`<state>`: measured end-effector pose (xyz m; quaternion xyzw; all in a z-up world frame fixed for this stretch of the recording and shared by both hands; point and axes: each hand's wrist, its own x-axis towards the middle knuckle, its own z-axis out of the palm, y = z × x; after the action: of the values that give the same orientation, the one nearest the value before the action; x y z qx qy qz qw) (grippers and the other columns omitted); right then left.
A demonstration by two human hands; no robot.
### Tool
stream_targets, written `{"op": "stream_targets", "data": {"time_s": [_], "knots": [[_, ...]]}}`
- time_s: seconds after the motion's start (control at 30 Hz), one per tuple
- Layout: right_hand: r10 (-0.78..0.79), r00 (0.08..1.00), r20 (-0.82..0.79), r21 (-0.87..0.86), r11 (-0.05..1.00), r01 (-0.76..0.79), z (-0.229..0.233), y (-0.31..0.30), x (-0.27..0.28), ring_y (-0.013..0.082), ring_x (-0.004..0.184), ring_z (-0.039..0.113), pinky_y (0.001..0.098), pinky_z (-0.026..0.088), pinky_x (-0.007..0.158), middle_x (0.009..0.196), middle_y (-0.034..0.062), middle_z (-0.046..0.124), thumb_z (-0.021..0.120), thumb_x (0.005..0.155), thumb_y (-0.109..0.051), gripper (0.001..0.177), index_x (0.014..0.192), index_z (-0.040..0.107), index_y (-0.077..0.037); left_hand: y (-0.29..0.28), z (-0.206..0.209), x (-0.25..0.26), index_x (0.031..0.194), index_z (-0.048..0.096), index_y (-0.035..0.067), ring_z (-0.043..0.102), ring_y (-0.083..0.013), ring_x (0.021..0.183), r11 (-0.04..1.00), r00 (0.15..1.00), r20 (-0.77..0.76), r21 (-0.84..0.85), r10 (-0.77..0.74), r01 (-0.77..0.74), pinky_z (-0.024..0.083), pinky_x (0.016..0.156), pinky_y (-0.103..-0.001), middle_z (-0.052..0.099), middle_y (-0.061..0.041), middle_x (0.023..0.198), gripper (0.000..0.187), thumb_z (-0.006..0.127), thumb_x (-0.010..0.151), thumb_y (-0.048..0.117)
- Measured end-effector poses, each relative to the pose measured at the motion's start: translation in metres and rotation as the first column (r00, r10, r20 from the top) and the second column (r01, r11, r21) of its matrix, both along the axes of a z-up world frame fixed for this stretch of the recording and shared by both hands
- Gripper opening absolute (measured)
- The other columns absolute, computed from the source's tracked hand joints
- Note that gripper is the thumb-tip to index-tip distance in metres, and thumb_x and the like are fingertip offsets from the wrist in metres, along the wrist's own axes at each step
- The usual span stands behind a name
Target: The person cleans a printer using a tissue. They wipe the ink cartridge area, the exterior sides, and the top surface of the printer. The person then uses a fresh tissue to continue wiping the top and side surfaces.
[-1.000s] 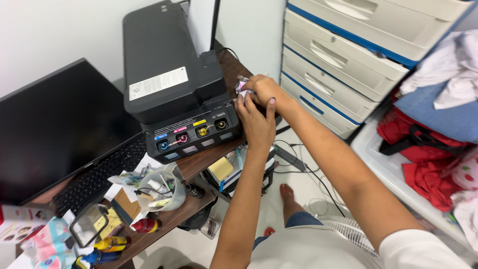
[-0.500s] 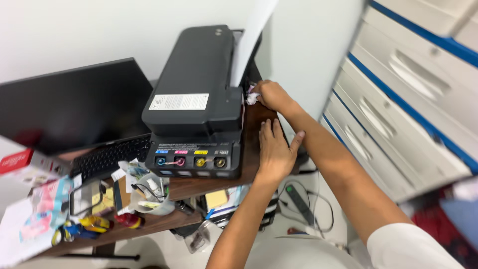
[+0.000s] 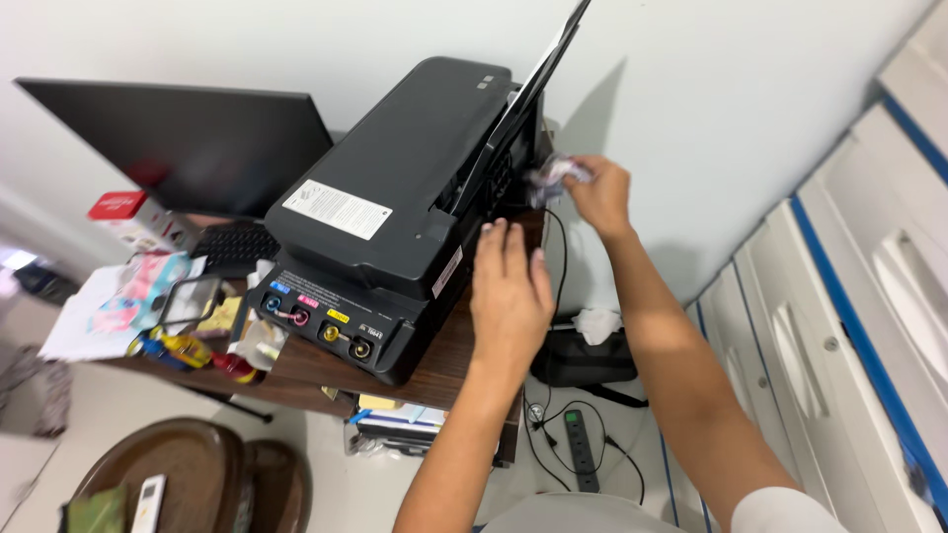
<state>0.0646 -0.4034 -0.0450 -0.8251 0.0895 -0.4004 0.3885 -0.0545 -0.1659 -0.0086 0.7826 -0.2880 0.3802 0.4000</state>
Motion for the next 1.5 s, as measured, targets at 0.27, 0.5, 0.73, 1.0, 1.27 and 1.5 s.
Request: {"op": "stream_targets", "data": {"time_s": [0.27,0.5,0.73,1.0,1.27,1.5], "knots": [[-0.113,0.991,0.072,0.063,0.992,0.108,-0.014,0.004,0.018,0.0281,0.084,0.074,0.0382,0.056,0.081,0.093,0.0198,0.078,0.085,0.076,-0.017,0.035,0.105,0.079,0.002,0.006,0.015,0.006,0.123,0.065,-0.008,0.059,-0.0438,0.128,0.985,0.983,0.077,0.032,0.164,-0.167,0.052,0.107,-0.047,0.06,-0.026,0.134,0.028,0.065,0.099,0.007],[-0.045,0.993,-0.108,0.243,0.967,0.071,-0.021,-0.042,0.048,0.0244,0.082,0.076,0.0348,0.058,0.077,0.092,0.0172,0.079,0.082,0.078,-0.018,0.034,0.108,0.079,-0.002,0.02,0.007,0.007,0.118,0.068,-0.005,0.065,-0.0371,0.118,0.983,0.978,0.104,-0.002,0.181,-0.182,0.056,0.1,-0.042,0.064,-0.02,0.127,0.021,0.068,0.099,0.003],[0.219,0.955,-0.197,-0.359,0.891,-0.279,-0.042,-0.026,0.093,0.0356,0.102,0.067,0.042,0.055,0.091,0.111,0.0175,0.073,0.077,0.072,-0.005,0.034,0.106,0.078,-0.004,0.005,0.002,0.005,0.113,0.07,-0.003,0.065,-0.0365,0.115,0.974,0.962,0.172,0.042,0.212,-0.222,0.054,0.1,-0.045,0.065,-0.018,0.12,0.02,0.071,0.095,0.004],[0.423,0.84,-0.339,-0.499,0.677,-0.542,-0.038,-0.039,0.088,0.0383,0.108,0.064,0.0454,0.052,0.096,0.113,0.018,0.071,0.07,0.078,-0.005,0.029,0.105,0.08,-0.003,-0.015,-0.019,0.018,0.117,0.069,-0.004,0.063,-0.0364,0.117,0.981,0.994,0.091,0.178,0.061,-0.077,0.052,0.102,-0.046,0.065,-0.018,0.119,0.026,0.07,0.093,0.006],[0.198,0.964,-0.18,0.169,0.971,-0.168,0.0,-0.05,0.044,0.0234,0.088,0.073,0.0343,0.055,0.081,0.097,0.0159,0.076,0.073,0.084,-0.013,0.032,0.112,0.075,0.0,0.012,-0.004,-0.001,0.123,0.067,-0.002,0.061,-0.0375,0.124,0.98,0.973,0.143,0.061,0.181,-0.191,0.05,0.106,-0.046,0.061,-0.019,0.128,0.029,0.071,0.095,0.007],[0.303,0.939,-0.165,0.301,0.922,-0.245,0.012,-0.01,0.056,0.012,0.072,0.059,0.03,0.047,0.065,0.082,0.0063,0.069,0.072,0.089,-0.013,0.028,0.114,0.075,0.0,0.049,0.029,-0.014,0.137,0.059,0.0,0.049,-0.045,0.137,0.925,0.927,0.06,0.062,0.371,-0.374,0.041,0.117,-0.055,0.051,-0.026,0.143,0.049,0.075,0.094,0.016]]}}
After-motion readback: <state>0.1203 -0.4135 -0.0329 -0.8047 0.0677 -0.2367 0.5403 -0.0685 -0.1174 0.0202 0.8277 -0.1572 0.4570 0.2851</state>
